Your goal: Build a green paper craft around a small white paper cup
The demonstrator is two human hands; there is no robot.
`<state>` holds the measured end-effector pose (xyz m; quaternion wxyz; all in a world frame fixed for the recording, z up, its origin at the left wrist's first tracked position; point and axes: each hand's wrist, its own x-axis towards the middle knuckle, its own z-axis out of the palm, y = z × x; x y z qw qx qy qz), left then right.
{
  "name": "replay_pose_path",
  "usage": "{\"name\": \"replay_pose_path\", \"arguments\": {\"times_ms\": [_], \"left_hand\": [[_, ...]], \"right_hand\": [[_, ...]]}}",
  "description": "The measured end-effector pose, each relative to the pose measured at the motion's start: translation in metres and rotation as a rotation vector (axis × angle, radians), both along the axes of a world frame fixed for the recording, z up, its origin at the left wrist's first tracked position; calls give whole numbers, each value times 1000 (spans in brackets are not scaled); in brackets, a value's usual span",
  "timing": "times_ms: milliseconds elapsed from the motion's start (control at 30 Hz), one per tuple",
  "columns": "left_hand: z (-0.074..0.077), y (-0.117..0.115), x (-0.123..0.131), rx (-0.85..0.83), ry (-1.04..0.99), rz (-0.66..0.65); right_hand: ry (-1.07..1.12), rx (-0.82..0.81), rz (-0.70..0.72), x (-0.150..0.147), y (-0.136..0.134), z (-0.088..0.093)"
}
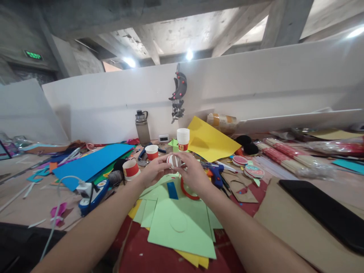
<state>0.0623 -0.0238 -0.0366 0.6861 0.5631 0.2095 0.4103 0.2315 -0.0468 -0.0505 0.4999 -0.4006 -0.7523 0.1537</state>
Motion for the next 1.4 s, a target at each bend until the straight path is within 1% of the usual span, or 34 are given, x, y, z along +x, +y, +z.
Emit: {"name": "replay_pose_path", "arguments": {"times_ms": [133,233,367,500,633,833,1033,1167,1267,1400], "left_hand": [[-4,-7,11,4,-52,41],[-2,-9,13,5,-85,52],[5,-8,8,-21,-76,-16],[8,-6,4,-34,-43,6],[9,-5,3,-39,8,23],[9,-1,-3,0,39,-60],[7,0,-2,23,87,-44],[7,-2,0,29,131,-33],[7,-2,0,27,123,-42],[7,-1,-1,15,53,-42]], "right_hand": [[-84,70,-72,-1,2,-5],[-94,98,-96,0,1,-3],[-23,-3,-22,3,-2,4],[20,-74,38,5,-2,5],[16,-95,19,4,-3,6],[37,-144,12,3,-5,9],[14,-139,-31,0,-7,10],[-31,-81,-88,-3,-6,8],[-41,-39,-120,-4,-7,7],[-10,-38,-36,-1,-7,8]]}}
